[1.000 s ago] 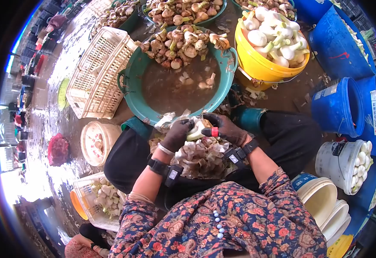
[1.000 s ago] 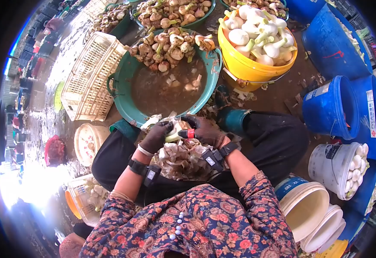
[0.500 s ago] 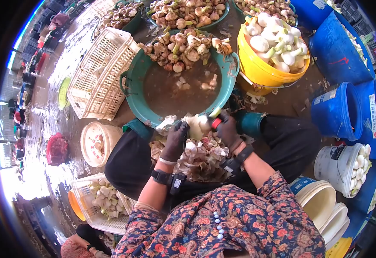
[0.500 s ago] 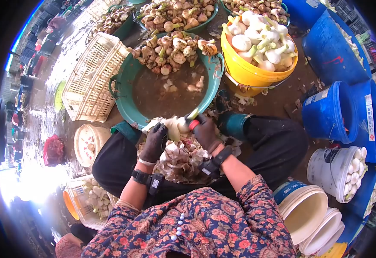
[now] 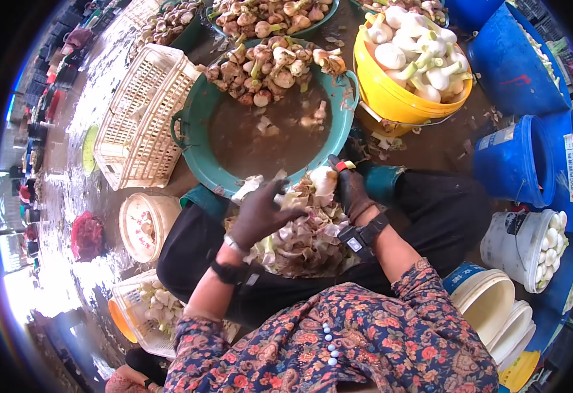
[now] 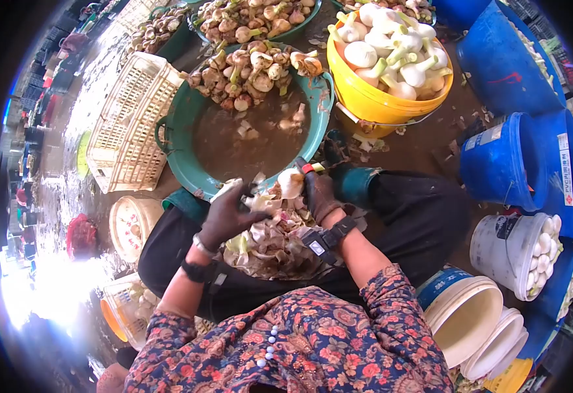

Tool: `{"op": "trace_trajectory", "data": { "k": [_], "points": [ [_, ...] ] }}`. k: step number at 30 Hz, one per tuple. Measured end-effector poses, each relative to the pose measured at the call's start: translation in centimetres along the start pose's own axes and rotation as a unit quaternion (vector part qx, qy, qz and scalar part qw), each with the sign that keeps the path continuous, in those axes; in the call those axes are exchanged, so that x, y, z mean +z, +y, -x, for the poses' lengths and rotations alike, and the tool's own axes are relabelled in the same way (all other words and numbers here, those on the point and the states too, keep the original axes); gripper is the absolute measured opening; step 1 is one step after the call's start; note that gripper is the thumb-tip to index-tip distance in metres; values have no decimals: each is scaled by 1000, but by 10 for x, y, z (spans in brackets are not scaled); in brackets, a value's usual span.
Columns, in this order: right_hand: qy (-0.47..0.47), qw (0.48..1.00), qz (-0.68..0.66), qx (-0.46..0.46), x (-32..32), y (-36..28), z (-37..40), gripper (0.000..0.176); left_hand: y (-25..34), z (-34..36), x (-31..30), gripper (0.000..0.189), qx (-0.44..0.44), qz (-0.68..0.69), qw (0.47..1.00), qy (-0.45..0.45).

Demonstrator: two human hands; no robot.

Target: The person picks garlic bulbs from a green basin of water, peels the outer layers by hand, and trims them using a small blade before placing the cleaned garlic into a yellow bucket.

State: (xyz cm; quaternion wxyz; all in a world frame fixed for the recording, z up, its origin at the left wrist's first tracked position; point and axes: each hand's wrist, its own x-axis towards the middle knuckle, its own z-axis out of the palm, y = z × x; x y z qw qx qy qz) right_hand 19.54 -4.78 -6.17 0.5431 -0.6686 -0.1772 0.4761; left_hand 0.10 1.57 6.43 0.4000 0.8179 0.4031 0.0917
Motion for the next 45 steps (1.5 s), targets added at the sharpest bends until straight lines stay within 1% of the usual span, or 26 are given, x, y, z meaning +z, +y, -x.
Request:
{"op": "trace_trajectory", "data": {
  "k": [1, 3, 5, 7, 8, 9, 11, 12, 14, 15, 17, 22, 24, 25, 27, 28, 30, 31, 33, 34, 37, 38, 39, 41, 42, 45],
  "points": [
    [-1, 1000, -2, 2, 8, -11, 9, 47, 5, -12, 9, 37, 46, 47, 995, 77],
    [-18, 999, -5, 48, 15, -28, 20, 27, 1, -32, 35, 24, 68, 82, 992, 69],
    [-20, 999, 0, 49, 9, -12, 10, 29, -4, -38, 48, 16, 104, 84, 987, 89],
    [-30, 965, -219, 143, 7, -1, 8, 38, -9, -29, 49, 12, 129, 124, 984, -16],
    [-91, 871, -439, 203, 11, -16, 10, 39, -10, -18, 52, 12, 116, 150, 978, -87],
    [-104, 965, -240, -5, -4, -4, 8, 43, -9, -7, 48, 18, 159, 112, 972, -129],
    [-361, 799, -436, 203, -43, 11, -25, 42, -7, -4, 26, 24, 102, -113, 908, -389],
    [-360, 799, -437, 202, -36, -7, -14, 42, -22, 0, 24, 23, 71, -52, 928, -361],
    [-144, 964, -204, 90, -20, -51, 9, 38, -51, -16, 18, 25, 17, -14, 958, -287],
    [-144, 965, -204, 85, -21, -68, 16, 38, -51, -35, 7, 31, -63, 35, 957, -279],
    [-8, 972, -213, 96, -26, -92, 20, 36, -44, -79, -8, 48, -111, -151, 956, -226],
    [176, 969, -144, -97, -92, -156, -8, 28, -134, -199, 58, 74, 39, -184, 982, -2],
    [245, 924, -62, -288, -118, -196, -9, 30, -136, -243, 80, 84, 69, -206, 976, 35],
    [257, 917, -54, -300, -133, -216, -15, 30, -136, -260, 91, 84, 86, -196, 976, 36],
    [314, 868, 74, -378, -159, -251, -30, 32, -148, -285, 117, 75, -63, -41, 995, -65],
    [319, 864, 79, -381, -168, -256, -34, 32, -152, -286, 125, 75, -57, -37, 995, -67],
    [411, 721, 281, -482, -181, -256, -42, 40, -150, -274, 133, 63, 4, -98, 990, -105],
    [408, 723, 283, -479, -189, -242, -51, 40, -151, -265, 135, 63, 0, -96, 990, -108],
    [384, 647, 587, -299, -195, -204, -66, 56, -154, -245, 133, 50, -161, 230, 947, -159],
    [389, 672, 588, -226, -192, -191, -68, 73, -156, -235, 131, 43, -173, 341, 909, -165],
    [338, 696, 604, -192, -171, -202, -44, 78, -124, -200, 97, 38, -212, 438, 857, -169],
    [284, 743, 598, -96, -161, -212, -32, 70, -119, -193, 90, 37, -195, 422, 868, -172],
    [269, 749, 598, -96, -147, -212, -19, 70, -93, -177, 74, 37, -164, 450, 863, -159],
    [327, 752, 493, -291, -118, -206, 2, 61, -45, -149, 50, 40, -82, 419, 898, -104],
    [268, 865, 337, -260, -112, -177, -6, 52, -24, -134, 40, 41, -58, 405, 908, -87],
    [120, 898, 315, -282, -50, -134, 19, 41, 5, -103, 34, 46, 40, 336, 940, -37]
  ]
}}
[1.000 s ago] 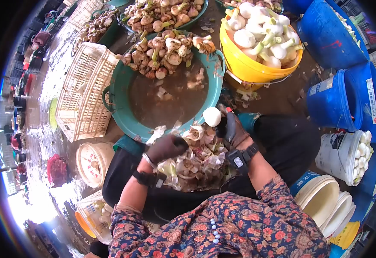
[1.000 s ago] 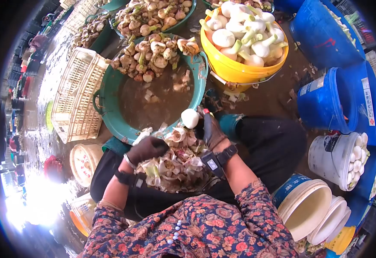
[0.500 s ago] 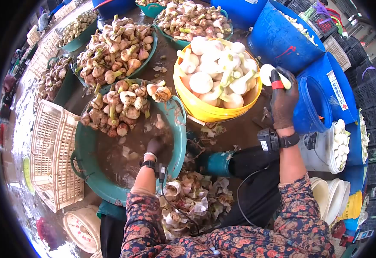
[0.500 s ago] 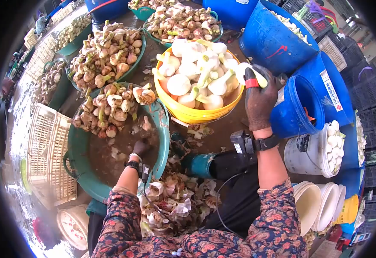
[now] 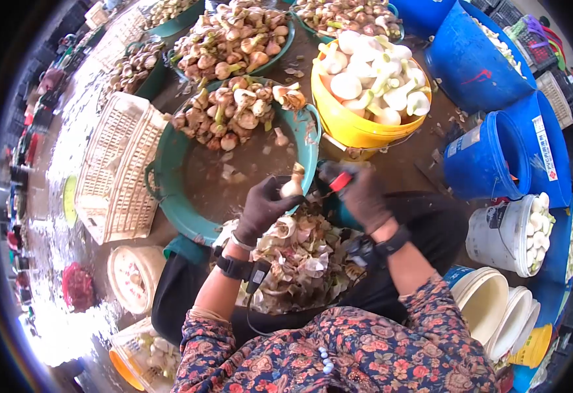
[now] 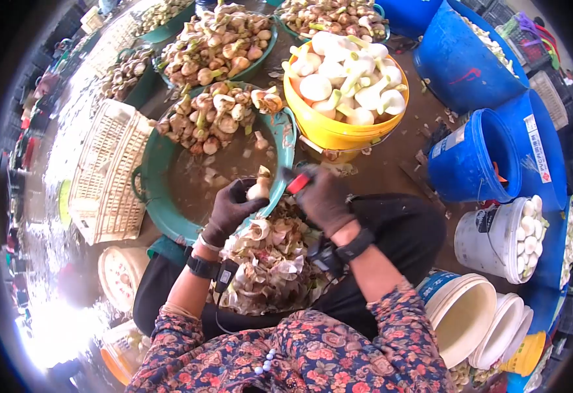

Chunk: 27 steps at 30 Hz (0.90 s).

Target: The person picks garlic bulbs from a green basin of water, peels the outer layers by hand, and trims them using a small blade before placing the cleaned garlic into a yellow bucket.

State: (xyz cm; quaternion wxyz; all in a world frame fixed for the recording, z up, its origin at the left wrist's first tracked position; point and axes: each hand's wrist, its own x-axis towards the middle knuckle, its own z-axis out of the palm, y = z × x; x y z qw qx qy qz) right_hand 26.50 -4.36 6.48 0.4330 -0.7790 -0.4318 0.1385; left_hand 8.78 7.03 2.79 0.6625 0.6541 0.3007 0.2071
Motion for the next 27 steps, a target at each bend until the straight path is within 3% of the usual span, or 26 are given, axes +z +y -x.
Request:
{"op": "trace_trajectory", "data": {
  "k": [3, 8, 12, 13, 14, 16, 18, 19, 20, 22, 23, 24, 25, 26, 27],
  "points": [
    [-74, 992, -87, 52, 35, -19, 28, 40, 27, 28, 12, 44, 155, -218, 962, 51],
    [-102, 988, -107, 40, 53, -13, 50, 36, 27, 58, 12, 44, 153, -317, 933, 73],
    [-86, 990, -115, -10, 55, 2, 61, 31, 25, 65, 9, 48, 120, -319, 940, 28],
    [-148, 937, -290, 126, 54, 8, 63, 29, 27, 68, 6, 45, -1, -150, 989, 2],
    [-202, 833, -448, 255, 48, 5, 63, 27, 30, 70, 5, 43, -121, 26, 992, -23],
    [-241, 845, -407, 251, 37, -1, 66, 28, 20, 74, 15, 44, -114, 62, 991, -35],
    [-246, 744, -474, 401, 30, -22, 66, 34, 12, 74, 31, 44, 14, 112, 993, 22],
    [-314, 700, -505, 394, 27, -16, 71, 43, 9, 75, 34, 46, -3, 139, 990, 25],
    [-314, 699, -505, 397, 28, -16, 74, 43, 2, 75, 35, 47, -54, 97, 994, 11],
    [-232, 714, -564, 345, 32, -16, 76, 48, -12, 77, 37, 51, 85, -122, 982, 116],
    [-243, 741, -511, 362, 37, 1, 73, 44, -6, 77, 35, 51, 82, -123, 982, 117],
    [-244, 739, -512, 364, 38, 2, 71, 44, 5, 76, 31, 48, 146, -227, 953, 136],
    [-254, 792, -448, 328, 39, 3, 69, 39, 11, 75, 28, 44, 209, -327, 909, 151],
    [-262, 839, -379, 288, 40, 5, 67, 35, 6, 76, 25, 44, 207, -328, 909, 151],
    [-289, 844, -321, 320, 44, 11, 65, 31, -3, 78, 21, 39, 129, -303, 940, 90]
  ]
}}
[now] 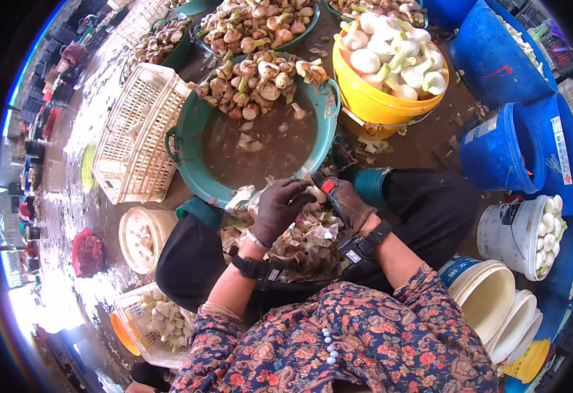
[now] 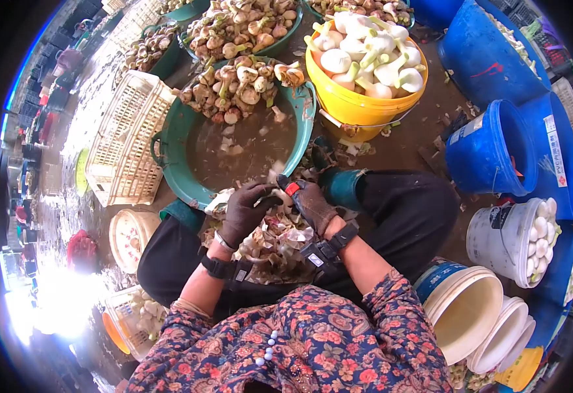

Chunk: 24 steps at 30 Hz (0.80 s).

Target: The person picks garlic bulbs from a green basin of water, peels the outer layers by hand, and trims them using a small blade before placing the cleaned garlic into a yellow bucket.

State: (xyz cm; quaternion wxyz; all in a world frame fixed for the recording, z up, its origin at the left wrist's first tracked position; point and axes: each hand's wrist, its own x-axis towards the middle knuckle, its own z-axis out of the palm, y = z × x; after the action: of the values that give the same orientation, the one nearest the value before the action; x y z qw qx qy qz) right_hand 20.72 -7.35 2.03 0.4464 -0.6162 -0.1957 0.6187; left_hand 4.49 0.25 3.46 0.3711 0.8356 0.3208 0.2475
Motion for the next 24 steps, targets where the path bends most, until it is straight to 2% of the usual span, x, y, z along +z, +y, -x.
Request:
{"op": "trace_trajectory", "data": {
  "k": [1, 2, 3, 4, 5, 6, 7, 8, 9, 11, 12, 13, 14, 15, 16, 17, 18, 19, 20, 21, 23, 24],
  "points": [
    [-2, 1000, 1, 2, -2, 4, -1, 31, -6, 3, 2, 35, -61, 34, 994, -80],
    [-14, 999, 24, -32, 1, 1, 3, 30, -7, 3, 3, 26, -70, 70, 994, -43],
    [-26, 996, 47, -67, 4, -3, 6, 30, -11, 3, 4, 26, -72, 69, 994, -44],
    [-71, 991, 32, -112, 4, -6, 12, 33, -15, 3, 6, 27, -175, 218, 960, -22],
    [-72, 991, 32, -110, 4, -4, 11, 33, -16, 1, 7, 28, -271, 360, 893, 1],
    [-131, 982, -13, -137, 2, -2, 9, 38, -19, 0, -1, 33, -337, 497, 799, -16],
    [-189, 967, -58, -164, 1, 0, 8, 44, -23, 3, -5, 33, -338, 497, 799, -15],
    [-211, 965, -43, -149, 1, -9, 12, 51, -23, 8, -9, 38, -129, 258, 957, 1],
    [-213, 965, -42, -149, 3, -2, 7, 51, -23, 12, -12, 43, 96, -14, 995, 17],
    [-76, 935, 113, -328, 10, 19, -5, 58, -26, 16, -15, 51, 85, -19, 996, 10],
    [69, 799, 402, -442, 18, -5, 15, 56, -31, 17, -13, 42, 89, -59, 994, 17],
    [69, 798, 403, -442, 20, -5, 16, 56, -35, 18, -11, 34, 95, -98, 990, 25],
    [66, 780, 445, -435, 21, -5, 17, 51, -33, 16, -11, 34, 96, -97, 990, 24],
    [63, 760, 486, -426, 23, -5, 18, 47, -31, 15, -11, 40, -4, -32, 999, -11],
    [107, 762, 449, -454, 27, -5, 16, 27, -29, 15, -12, 46, -104, 32, 993, -47],
    [108, 762, 449, -454, 26, 0, 8, 27, -30, 15, -13, 46, -104, 33, 993, -48],
    [91, 910, 168, -368, 25, 6, -4, 22, -32, 15, -15, 38, -207, 285, 936, -23],
    [65, 959, -132, -242, 22, 13, -15, 17, -33, 17, -15, 31, -295, 515, 805, 2],
    [61, 979, -163, -106, 12, -5, -8, 15, -12, 19, -22, 23, -221, 488, 844, -24],
    [64, 979, -164, -105, 5, 6, -14, 15, -12, 20, -27, 20, -174, 370, 908, -89],
    [11, 964, -260, -55, -7, 42, -37, 18, -3, 29, -35, 17, -226, 370, 875, -216],
    [-10, 921, -389, 18, -9, 38, -44, 23, -4, 35, -38, 17, -230, 328, 872, -282]
  ]
}}
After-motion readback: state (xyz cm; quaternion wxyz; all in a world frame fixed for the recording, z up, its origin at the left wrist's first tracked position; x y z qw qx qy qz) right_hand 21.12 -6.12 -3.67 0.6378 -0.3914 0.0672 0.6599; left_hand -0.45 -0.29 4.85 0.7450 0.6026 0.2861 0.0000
